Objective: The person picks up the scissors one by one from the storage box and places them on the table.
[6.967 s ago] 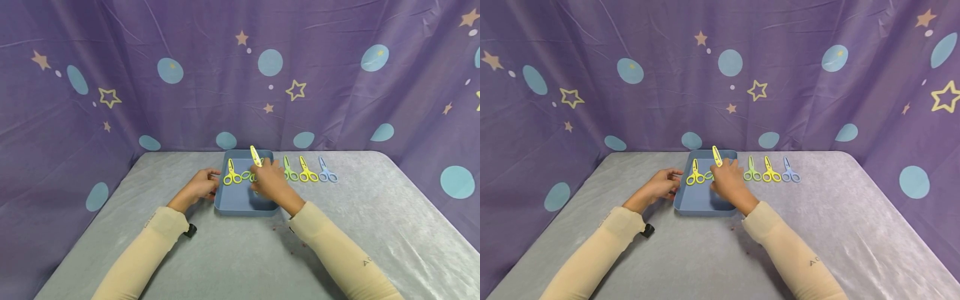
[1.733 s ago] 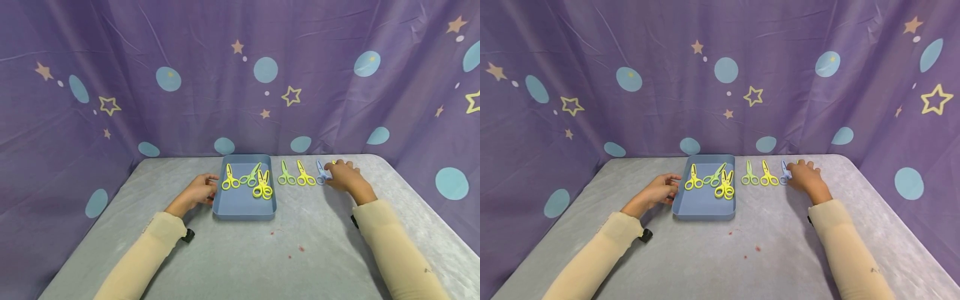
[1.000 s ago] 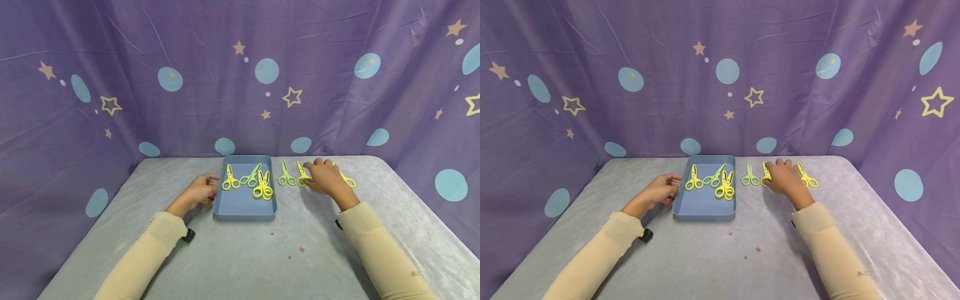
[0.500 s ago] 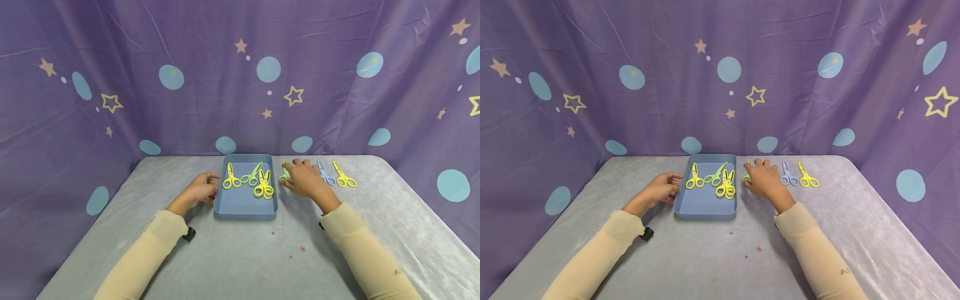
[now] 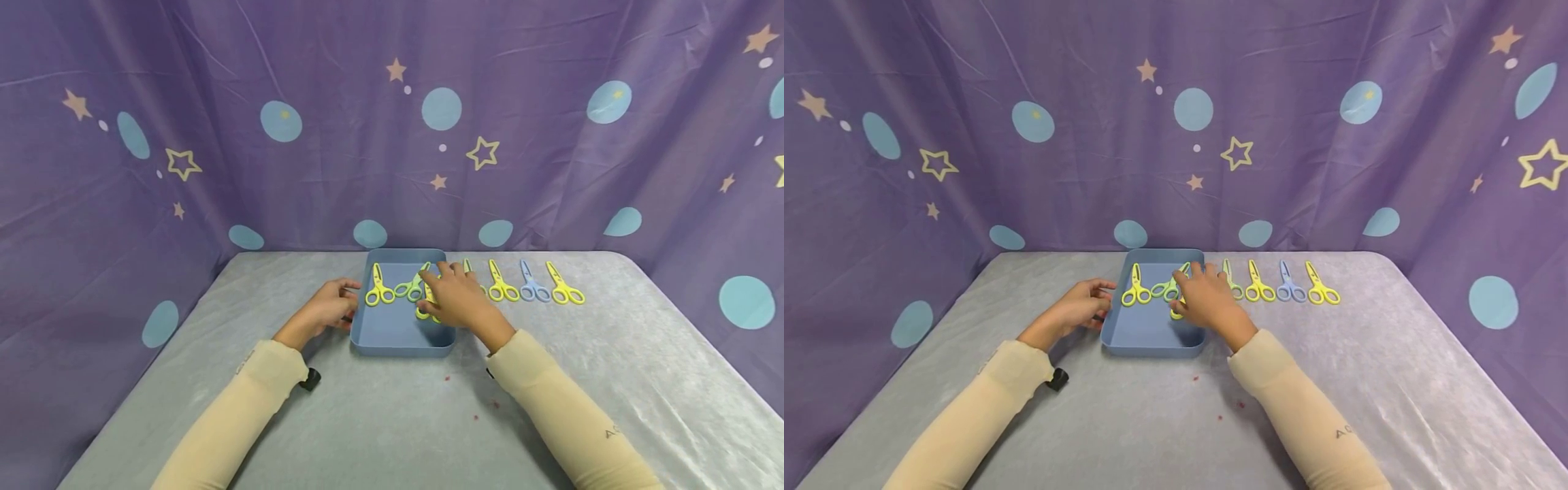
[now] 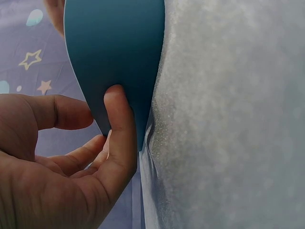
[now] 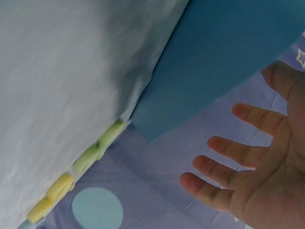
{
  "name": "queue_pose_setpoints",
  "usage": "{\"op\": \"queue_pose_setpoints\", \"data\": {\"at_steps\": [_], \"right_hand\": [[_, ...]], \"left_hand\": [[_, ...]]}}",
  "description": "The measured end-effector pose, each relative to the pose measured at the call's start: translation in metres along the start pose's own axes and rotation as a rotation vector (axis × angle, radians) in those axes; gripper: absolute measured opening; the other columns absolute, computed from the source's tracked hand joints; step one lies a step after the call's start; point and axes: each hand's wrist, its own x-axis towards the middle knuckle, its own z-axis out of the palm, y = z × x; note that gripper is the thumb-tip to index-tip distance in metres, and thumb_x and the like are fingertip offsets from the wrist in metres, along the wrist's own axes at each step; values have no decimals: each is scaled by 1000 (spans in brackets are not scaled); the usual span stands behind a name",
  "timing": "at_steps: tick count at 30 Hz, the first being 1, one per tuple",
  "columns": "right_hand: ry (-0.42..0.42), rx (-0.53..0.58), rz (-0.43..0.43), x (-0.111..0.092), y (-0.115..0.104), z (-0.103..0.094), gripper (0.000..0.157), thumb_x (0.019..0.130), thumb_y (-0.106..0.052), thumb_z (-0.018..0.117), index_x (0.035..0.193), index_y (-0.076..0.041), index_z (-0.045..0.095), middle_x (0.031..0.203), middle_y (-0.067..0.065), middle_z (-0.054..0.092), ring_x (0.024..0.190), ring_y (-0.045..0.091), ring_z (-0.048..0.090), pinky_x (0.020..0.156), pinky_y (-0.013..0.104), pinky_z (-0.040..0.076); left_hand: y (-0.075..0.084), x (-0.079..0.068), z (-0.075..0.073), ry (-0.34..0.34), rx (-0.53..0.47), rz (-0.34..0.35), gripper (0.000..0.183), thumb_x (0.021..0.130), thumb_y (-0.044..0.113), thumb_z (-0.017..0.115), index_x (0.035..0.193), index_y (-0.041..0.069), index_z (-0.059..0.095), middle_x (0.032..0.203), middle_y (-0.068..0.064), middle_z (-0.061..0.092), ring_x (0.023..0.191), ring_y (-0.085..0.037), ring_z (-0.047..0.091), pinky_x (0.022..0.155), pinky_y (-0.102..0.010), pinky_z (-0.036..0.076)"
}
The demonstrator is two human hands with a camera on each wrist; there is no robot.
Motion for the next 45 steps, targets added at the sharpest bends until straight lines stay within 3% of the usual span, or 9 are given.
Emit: {"op": "queue_pose_setpoints", "data": {"at_steps": [11,19,23,32,45], "right_hand": [[-69,31,-12,16,-27,8,67,97,-51,59,151,-14,44,146,23,44,132,46,39,101,61,39],[-321,59,86,25,-42,14,79,97,-60,53,158,-16,31,157,28,25,143,49,20,113,60,24],[-389,87,144,30,-46,20,83,95,-64,51,160,-17,27,159,30,16,145,52,12,115,62,19],[-475,130,232,37,-49,28,91,93,-70,46,162,-17,19,161,29,8,145,53,5,115,62,14],[-501,160,198,38,-47,25,92,93,-70,48,161,-16,20,162,27,11,146,50,5,116,61,15]], "left_hand": [[2,0,-1,3,1,3,55,91,-3,52,145,5,46,127,-22,53,85,-28,59,63,-40,58],[2,-1,-1,-2,-1,10,53,91,-2,51,143,5,46,126,-23,53,85,-30,59,64,-41,58],[1,-1,-1,1,0,10,53,91,-2,52,143,5,46,126,-23,53,86,-29,59,64,-41,58],[1,1,0,1,-2,16,54,90,-3,51,143,3,46,125,-23,54,86,-30,60,62,-39,58],[1,1,-1,-8,-5,10,57,89,-4,51,145,3,44,124,-22,53,87,-30,59,63,-39,58]]}}
